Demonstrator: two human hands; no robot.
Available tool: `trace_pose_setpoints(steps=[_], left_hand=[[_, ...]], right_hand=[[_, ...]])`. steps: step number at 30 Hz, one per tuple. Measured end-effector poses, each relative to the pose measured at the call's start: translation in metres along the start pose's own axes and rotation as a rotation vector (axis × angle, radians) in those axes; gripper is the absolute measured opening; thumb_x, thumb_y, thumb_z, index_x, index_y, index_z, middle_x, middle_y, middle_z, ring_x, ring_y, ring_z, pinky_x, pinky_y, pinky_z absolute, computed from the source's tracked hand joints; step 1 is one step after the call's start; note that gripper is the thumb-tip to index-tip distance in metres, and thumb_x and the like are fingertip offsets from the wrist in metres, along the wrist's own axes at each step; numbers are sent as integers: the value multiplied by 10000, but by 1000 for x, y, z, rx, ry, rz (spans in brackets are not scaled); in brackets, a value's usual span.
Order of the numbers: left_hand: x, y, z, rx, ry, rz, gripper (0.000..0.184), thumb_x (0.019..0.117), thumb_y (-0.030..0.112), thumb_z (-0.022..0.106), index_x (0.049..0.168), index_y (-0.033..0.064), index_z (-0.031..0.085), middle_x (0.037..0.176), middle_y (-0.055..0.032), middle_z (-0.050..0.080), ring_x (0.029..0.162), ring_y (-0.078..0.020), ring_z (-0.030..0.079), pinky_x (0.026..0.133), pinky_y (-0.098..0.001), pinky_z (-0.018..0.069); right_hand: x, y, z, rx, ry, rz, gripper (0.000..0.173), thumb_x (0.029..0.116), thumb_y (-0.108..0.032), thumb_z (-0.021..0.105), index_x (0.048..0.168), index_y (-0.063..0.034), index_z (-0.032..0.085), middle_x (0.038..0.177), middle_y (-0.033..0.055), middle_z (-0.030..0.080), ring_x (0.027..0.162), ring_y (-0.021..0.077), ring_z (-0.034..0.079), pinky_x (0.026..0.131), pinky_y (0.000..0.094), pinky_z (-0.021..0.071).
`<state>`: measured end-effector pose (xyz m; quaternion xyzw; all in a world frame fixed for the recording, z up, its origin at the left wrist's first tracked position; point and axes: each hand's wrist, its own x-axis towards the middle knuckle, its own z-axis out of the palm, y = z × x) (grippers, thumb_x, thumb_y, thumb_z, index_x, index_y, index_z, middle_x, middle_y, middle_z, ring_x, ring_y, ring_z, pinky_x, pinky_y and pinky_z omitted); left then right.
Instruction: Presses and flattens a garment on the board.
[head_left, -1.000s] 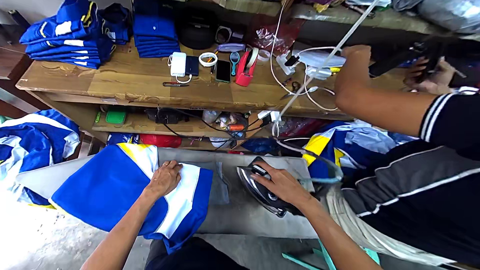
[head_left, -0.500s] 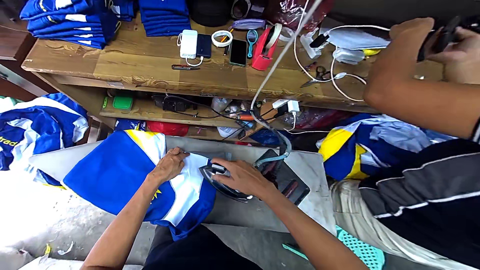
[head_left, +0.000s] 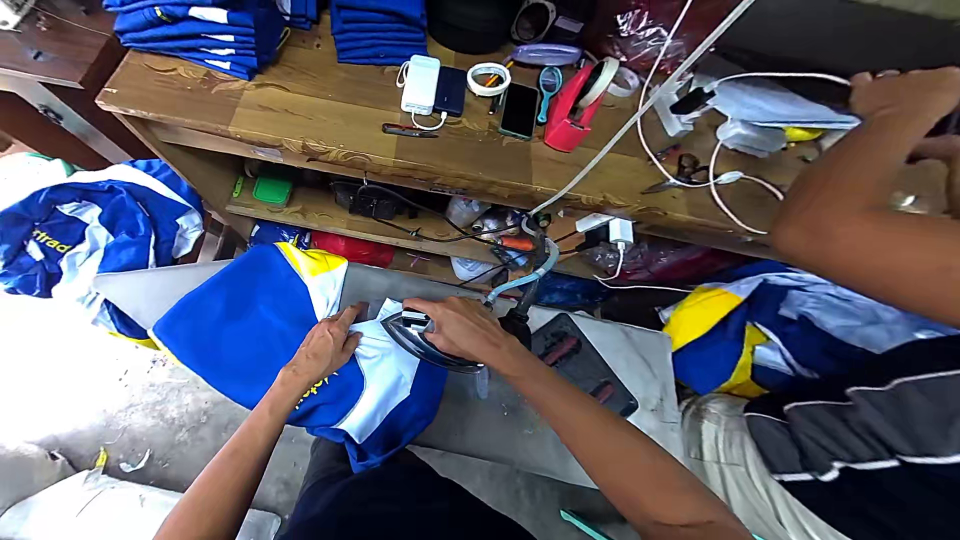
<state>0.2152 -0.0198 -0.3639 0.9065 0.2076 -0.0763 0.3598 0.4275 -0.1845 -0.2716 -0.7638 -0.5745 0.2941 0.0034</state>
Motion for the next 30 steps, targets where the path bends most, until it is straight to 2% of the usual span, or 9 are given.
trace_pose_setpoints(steps=[5,11,13,15,17,21,23,28,30], left_hand=[[-1,-2,4,39,28,26,536,1027,227,508,1542,101,433,1348,-184,653,1178,-358,674,1025,-536,519],[-5,-5,5,-2,54,-16,515,1037,223,459,1527,69,420,1152,-191,713,1017,-351,717,931,-532,557],[-5,-3,6,12,64,-1,506,1031,207,456,1515,63,432,1150,-191,712,1008,-354,718,921,-535,559],[-6,-1,4,35,62,20,499,1035,191,458,1520,72,441,1217,-202,697,1064,-370,708,951,-543,549],[-4,2,3,89,45,36,504,1049,202,461,1547,129,431,1320,-204,655,1130,-376,688,985,-537,540],[5,17,2,276,-57,21,538,1087,293,407,1612,371,317,1343,-255,591,1057,-440,671,899,-583,546],[12,24,1,351,-123,3,537,1095,314,372,1611,430,284,1356,-263,572,1028,-462,666,863,-608,541],[24,30,0,398,-179,-12,513,1087,325,351,1593,409,350,1374,-249,582,1024,-466,668,859,-626,527],[27,29,-1,399,-171,7,501,1082,315,363,1576,400,393,1365,-241,593,1092,-454,653,915,-619,509]], right_hand=[[19,-11,-4,-14,27,60,514,943,-168,595,1438,-303,553,1012,162,724,939,390,699,765,596,530],[42,-14,-12,-59,0,-59,486,913,-133,627,1377,-275,610,987,142,728,911,366,703,741,594,537],[53,-16,-14,-54,41,-38,469,911,-134,637,1360,-269,626,973,137,727,897,359,703,733,588,536],[61,-17,-15,-40,91,-3,448,906,-134,648,1337,-260,641,986,132,732,903,356,709,731,587,545],[64,-11,-12,-4,156,58,439,897,-134,654,1324,-231,649,995,143,734,904,364,712,722,593,549],[47,14,-11,88,266,251,470,903,-139,659,1368,-199,634,1062,178,734,960,395,712,767,626,551],[34,31,-7,99,306,331,479,908,-153,658,1383,-208,626,1052,184,736,948,407,712,760,628,549],[-14,56,-2,131,327,490,529,943,-215,675,1458,-259,560,1028,196,731,936,415,708,783,627,544],[-37,49,-5,147,297,503,539,945,-251,689,1464,-288,551,1034,187,732,954,405,706,809,620,540]])
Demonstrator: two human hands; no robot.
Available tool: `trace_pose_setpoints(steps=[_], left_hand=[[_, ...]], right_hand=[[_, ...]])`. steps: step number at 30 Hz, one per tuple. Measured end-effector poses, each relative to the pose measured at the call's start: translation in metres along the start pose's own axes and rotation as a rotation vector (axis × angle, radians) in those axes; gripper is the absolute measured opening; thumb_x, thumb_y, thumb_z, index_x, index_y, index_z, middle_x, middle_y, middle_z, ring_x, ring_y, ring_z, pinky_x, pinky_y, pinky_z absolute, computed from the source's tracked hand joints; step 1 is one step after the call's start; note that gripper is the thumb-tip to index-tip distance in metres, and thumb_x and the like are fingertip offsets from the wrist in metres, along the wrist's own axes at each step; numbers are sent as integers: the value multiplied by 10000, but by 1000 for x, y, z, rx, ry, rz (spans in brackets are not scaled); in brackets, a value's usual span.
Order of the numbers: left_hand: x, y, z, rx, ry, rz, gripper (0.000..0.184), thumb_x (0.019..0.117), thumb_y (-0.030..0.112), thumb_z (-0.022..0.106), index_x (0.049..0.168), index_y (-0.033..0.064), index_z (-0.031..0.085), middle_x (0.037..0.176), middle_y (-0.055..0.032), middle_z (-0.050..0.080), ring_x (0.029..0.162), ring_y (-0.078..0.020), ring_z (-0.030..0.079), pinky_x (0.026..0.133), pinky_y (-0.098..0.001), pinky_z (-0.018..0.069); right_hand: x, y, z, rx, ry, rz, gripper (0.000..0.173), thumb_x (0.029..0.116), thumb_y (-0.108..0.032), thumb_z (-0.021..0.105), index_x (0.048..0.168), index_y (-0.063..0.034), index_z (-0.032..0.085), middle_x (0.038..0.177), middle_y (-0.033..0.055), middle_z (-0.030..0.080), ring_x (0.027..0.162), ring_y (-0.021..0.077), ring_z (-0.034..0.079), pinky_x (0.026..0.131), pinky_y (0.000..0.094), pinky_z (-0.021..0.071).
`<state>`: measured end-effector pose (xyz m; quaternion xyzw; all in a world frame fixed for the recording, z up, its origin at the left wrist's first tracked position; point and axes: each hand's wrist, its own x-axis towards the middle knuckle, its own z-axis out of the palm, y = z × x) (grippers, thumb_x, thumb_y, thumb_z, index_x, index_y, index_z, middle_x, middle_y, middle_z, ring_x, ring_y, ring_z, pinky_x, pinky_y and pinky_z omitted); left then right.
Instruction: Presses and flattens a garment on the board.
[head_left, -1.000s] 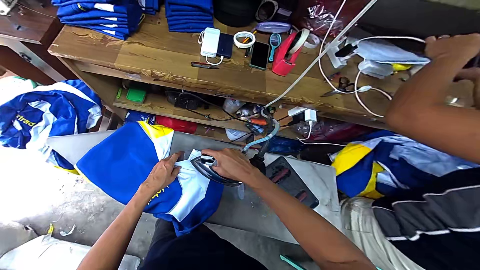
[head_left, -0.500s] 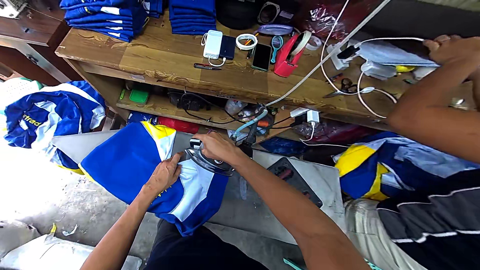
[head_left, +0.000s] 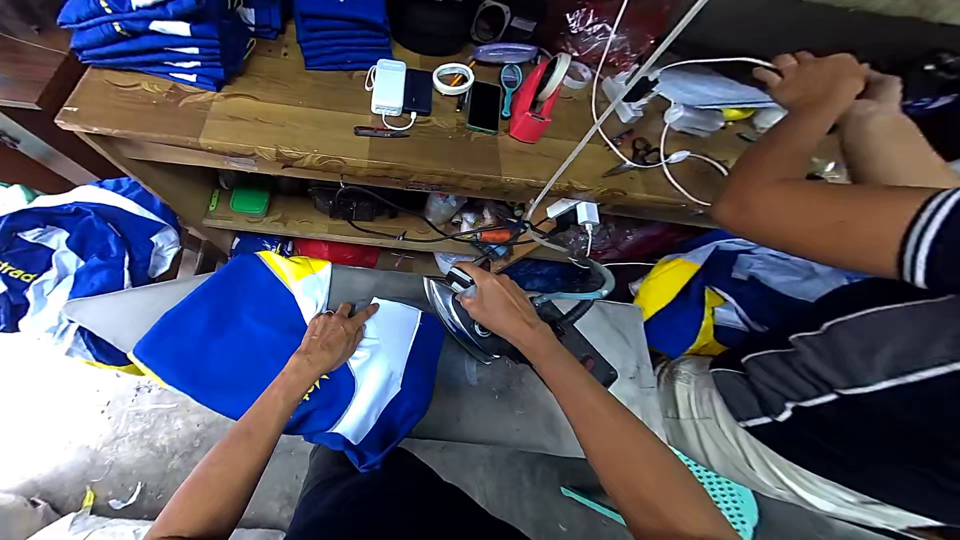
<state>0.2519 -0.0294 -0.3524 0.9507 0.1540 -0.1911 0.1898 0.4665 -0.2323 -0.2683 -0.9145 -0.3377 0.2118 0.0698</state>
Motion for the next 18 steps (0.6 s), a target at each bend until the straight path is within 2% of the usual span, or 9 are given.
trace_pose_setpoints(steps=[3,5,9,14,18], left_hand=[[9,-4,-1,-28,34,31,474,1062,283,390,1514,371,501,1376,-217,598,1280,-420,568,1032,-599,456],[15,-4,-3,-42,37,40,451,1056,281,395,1472,341,559,1379,-208,600,1309,-409,550,1044,-590,453],[19,-4,-8,-48,18,39,448,1052,269,396,1457,309,582,1392,-190,599,1317,-394,548,1055,-582,448],[18,-6,0,-85,32,40,462,1045,260,401,1473,302,567,1399,-164,609,1317,-372,560,1061,-566,455],[18,-2,3,-97,41,24,449,1051,278,400,1462,280,580,1410,-162,604,1322,-361,561,1076,-547,454]], right_hand=[[-32,-5,-6,6,-93,-74,526,956,-292,670,1468,-322,549,1071,180,731,987,402,700,836,624,534],[-44,-19,1,-19,-172,-111,538,958,-300,636,1481,-361,521,1090,178,731,987,413,702,814,630,536],[-40,-29,26,52,-186,-12,565,961,-256,619,1510,-311,496,1139,176,724,1034,397,701,851,605,541],[-27,9,15,12,-169,141,562,973,-252,616,1519,-274,487,1223,196,698,1116,408,675,920,614,521],[-31,59,-7,-82,-154,186,546,963,-273,645,1497,-264,531,1188,204,707,1093,429,674,888,645,519]])
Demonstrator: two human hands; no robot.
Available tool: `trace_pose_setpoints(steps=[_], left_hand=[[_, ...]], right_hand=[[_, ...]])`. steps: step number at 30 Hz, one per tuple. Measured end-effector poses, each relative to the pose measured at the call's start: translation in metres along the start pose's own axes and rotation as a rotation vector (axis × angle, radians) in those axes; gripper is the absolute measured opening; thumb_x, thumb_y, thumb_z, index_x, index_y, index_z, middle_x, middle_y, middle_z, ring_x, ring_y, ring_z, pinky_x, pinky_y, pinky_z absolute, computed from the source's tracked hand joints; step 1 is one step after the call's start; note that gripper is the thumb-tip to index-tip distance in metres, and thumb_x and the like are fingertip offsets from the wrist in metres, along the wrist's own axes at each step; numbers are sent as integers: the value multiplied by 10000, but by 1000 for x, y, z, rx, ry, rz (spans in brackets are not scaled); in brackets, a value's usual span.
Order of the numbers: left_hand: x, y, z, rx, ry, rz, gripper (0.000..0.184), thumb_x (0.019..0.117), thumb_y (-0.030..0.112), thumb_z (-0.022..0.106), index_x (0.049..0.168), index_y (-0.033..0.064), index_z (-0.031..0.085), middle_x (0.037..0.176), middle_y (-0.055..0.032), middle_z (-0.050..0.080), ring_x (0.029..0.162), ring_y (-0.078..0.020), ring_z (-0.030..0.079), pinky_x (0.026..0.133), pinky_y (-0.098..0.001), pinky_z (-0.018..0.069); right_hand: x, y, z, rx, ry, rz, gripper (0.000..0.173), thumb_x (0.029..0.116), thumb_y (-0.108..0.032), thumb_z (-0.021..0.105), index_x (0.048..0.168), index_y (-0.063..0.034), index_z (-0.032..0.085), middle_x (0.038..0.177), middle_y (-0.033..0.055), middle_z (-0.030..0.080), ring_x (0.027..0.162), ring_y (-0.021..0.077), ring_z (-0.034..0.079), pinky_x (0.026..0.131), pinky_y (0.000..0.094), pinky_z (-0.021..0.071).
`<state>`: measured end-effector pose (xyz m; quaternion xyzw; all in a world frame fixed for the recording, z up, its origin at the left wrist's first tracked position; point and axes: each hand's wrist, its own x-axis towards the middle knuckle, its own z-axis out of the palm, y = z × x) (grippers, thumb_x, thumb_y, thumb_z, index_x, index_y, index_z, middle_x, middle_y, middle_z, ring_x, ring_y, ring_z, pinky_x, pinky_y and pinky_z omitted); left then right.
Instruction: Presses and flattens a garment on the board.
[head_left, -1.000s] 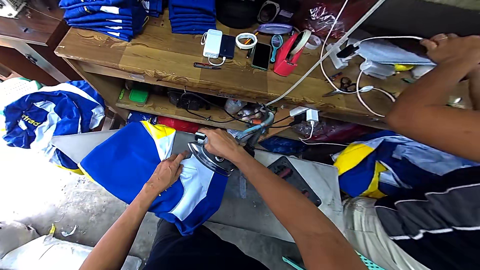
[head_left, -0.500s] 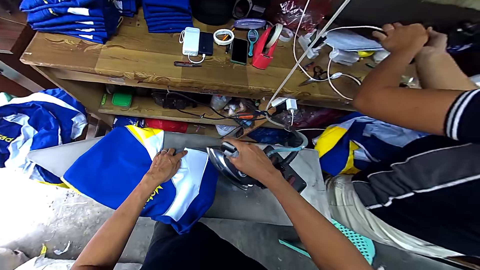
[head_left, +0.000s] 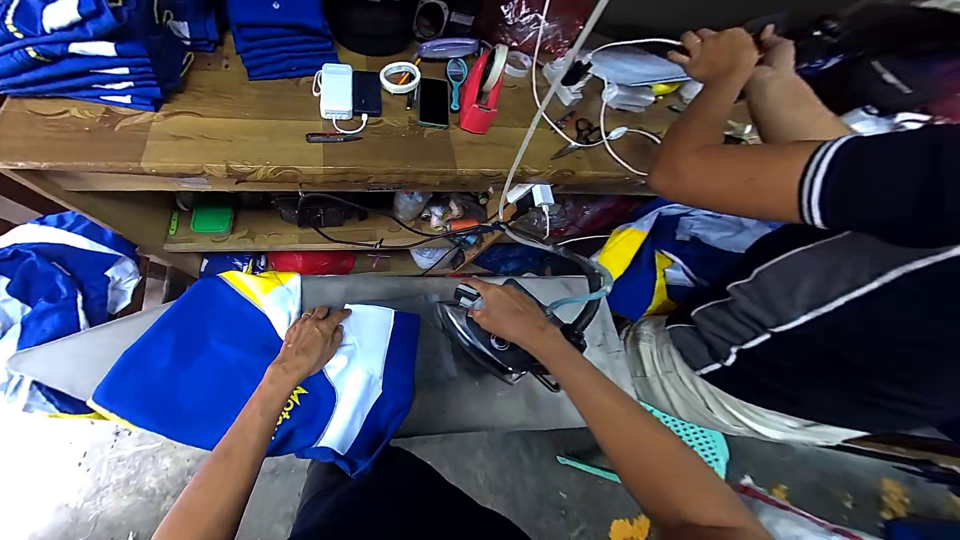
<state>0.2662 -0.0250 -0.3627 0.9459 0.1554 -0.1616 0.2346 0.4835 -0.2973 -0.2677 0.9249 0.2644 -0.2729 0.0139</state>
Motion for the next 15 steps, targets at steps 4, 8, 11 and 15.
trace_pose_setpoints(steps=[4,8,11,15], left_hand=[[1,-1,6,-65,59,30,411,1068,329,439,1416,213,625,1363,-191,626,1285,-392,584,1066,-570,465],[3,-2,11,-97,118,34,397,1071,357,463,1376,189,653,1303,-174,667,1224,-373,633,1028,-578,496],[5,-2,14,-132,185,50,376,1057,343,507,1334,155,677,1236,-172,689,1146,-358,668,983,-559,528],[6,4,10,-203,141,-33,448,1024,369,579,1371,91,628,1211,-191,689,1042,-350,688,946,-550,535]], right_hand=[[9,76,-2,136,206,53,507,934,-244,719,1425,-214,596,1117,220,721,1012,446,694,843,677,524],[19,129,7,206,302,79,521,907,-220,750,1405,-171,606,1128,214,721,1022,428,698,871,675,524],[19,140,15,245,297,100,505,912,-224,756,1392,-154,612,1111,226,719,1016,436,696,868,671,520],[6,131,6,90,327,91,766,868,-465,808,1524,-244,482,1112,271,699,976,496,675,780,706,506]])
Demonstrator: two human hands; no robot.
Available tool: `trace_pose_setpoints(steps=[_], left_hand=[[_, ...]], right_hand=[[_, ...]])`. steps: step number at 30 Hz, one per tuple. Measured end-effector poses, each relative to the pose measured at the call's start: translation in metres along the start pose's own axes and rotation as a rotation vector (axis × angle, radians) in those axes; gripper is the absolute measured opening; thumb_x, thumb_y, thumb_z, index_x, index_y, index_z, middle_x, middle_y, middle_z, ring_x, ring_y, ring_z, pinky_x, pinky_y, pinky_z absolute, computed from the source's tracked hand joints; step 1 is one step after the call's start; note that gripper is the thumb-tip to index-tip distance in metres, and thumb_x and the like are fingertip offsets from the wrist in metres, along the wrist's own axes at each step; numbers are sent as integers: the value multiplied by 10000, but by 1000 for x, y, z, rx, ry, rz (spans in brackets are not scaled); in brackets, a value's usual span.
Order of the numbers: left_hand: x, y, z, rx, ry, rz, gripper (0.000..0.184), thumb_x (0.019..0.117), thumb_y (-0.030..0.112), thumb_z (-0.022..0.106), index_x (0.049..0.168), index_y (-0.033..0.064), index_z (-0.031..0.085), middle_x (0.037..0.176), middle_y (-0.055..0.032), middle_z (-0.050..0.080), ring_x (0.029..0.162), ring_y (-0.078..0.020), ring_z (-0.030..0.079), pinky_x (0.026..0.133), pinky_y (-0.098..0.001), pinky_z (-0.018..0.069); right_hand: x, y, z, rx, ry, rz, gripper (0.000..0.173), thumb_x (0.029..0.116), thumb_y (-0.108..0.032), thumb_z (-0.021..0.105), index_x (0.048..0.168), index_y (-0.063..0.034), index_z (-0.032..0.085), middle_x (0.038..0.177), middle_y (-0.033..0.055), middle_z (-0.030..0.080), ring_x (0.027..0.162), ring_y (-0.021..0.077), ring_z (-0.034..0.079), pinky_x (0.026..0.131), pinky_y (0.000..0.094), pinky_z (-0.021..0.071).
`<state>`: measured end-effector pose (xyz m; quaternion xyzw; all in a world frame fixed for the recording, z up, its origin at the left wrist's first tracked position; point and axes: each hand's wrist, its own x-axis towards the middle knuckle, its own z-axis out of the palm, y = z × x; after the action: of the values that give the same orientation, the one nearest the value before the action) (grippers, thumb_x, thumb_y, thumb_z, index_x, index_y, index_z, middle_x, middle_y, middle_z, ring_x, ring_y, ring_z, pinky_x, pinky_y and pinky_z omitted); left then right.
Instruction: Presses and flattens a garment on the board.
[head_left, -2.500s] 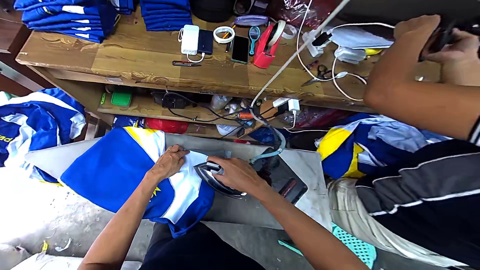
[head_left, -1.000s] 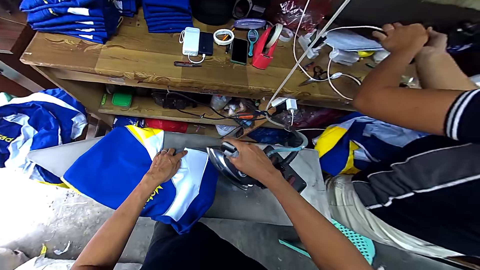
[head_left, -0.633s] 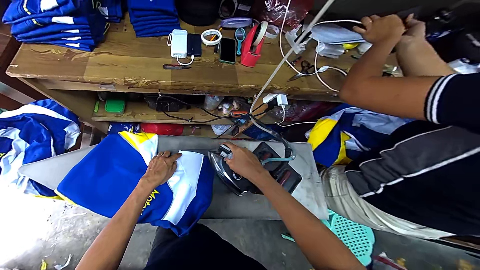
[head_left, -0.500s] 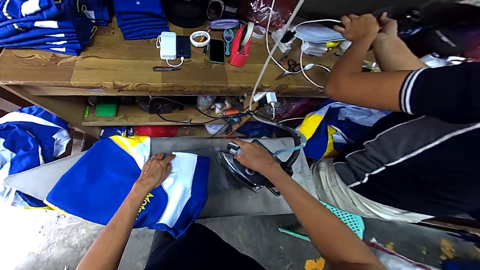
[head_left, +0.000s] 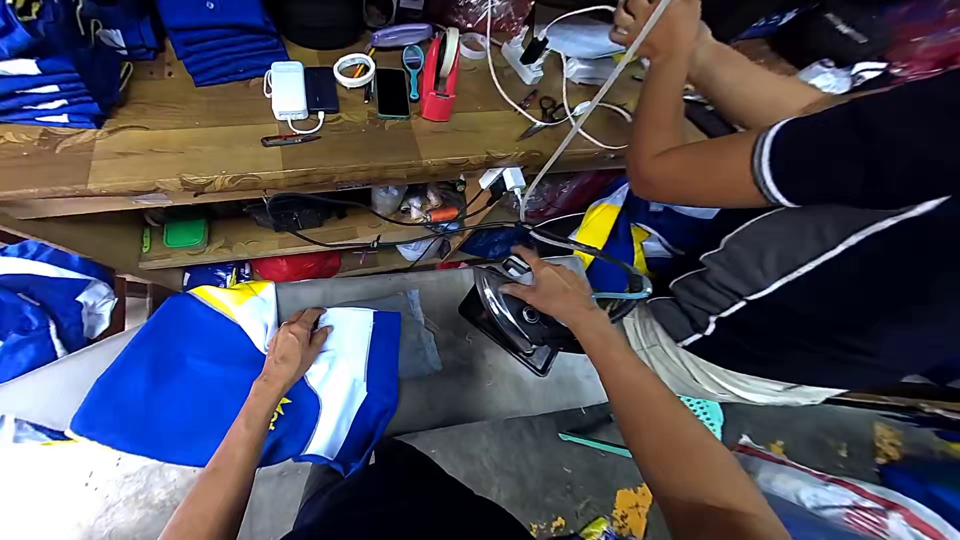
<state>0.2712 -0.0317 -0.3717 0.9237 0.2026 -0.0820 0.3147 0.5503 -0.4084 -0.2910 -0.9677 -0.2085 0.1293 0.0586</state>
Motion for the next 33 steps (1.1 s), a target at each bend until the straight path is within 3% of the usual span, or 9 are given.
trace_pose_setpoints(steps=[2,4,8,12,17,25,28,31,33], left_hand=[[2,3,-3,-27,-22,-75,503,1002,399,617,1383,71,599,1156,-186,705,999,-348,698,924,-562,541],[4,7,-5,-32,-48,-149,531,983,419,645,1382,75,587,1100,-166,716,966,-338,701,904,-566,543],[9,12,-2,-43,-66,-248,540,946,431,695,1323,58,596,1019,-157,728,957,-346,709,901,-580,542],[13,18,-8,-117,-98,-307,506,936,374,730,1275,20,605,1039,-172,707,994,-342,689,937,-558,532],[22,30,-17,-151,10,-203,376,980,261,660,1257,11,609,960,-151,696,892,-298,688,868,-503,551],[74,29,-25,-43,5,-189,385,977,228,643,1298,22,589,1063,-194,707,1017,-363,691,936,-556,533],[73,18,-8,-23,-29,-208,407,978,232,638,1321,20,574,1121,-205,699,1062,-368,686,956,-557,529],[68,14,-2,-35,-4,-191,413,976,234,632,1316,4,578,1107,-208,699,1039,-364,689,944,-545,533],[68,15,-4,-38,-4,-195,409,976,234,630,1313,9,578,1102,-204,702,1039,-364,691,942,-548,534]], right_hand=[[-9,-24,-13,-122,119,-114,803,862,-515,796,1530,-197,485,1207,296,637,1110,518,606,861,708,465],[-13,-54,-7,-104,203,-282,537,917,-452,751,1321,-109,666,1167,255,654,1132,492,589,898,689,456],[-15,-128,70,125,-197,-391,434,1023,-468,572,1276,-145,710,1296,174,664,1277,399,571,1052,654,414],[-18,-165,111,248,-246,-344,288,959,-304,688,1151,-90,718,1186,162,671,1203,360,583,1025,595,398],[-5,-170,95,230,-179,-343,223,968,-231,662,1103,-62,717,1137,156,690,1172,355,595,1018,585,378],[40,-188,98,114,-183,-321,251,973,-223,650,1149,-50,695,1205,182,670,1225,377,567,1045,602,360],[29,-187,117,163,-94,-305,332,974,-201,636,1288,-94,650,1305,188,619,1278,387,542,1037,593,404],[1,-189,131,251,151,-520,439,1068,-327,480,1452,-143,586,1468,110,593,1358,314,550,1092,554,429],[-26,-188,144,253,152,-695,504,1098,-391,370,1512,-151,527,1563,60,513,1472,270,443,1188,566,344]])
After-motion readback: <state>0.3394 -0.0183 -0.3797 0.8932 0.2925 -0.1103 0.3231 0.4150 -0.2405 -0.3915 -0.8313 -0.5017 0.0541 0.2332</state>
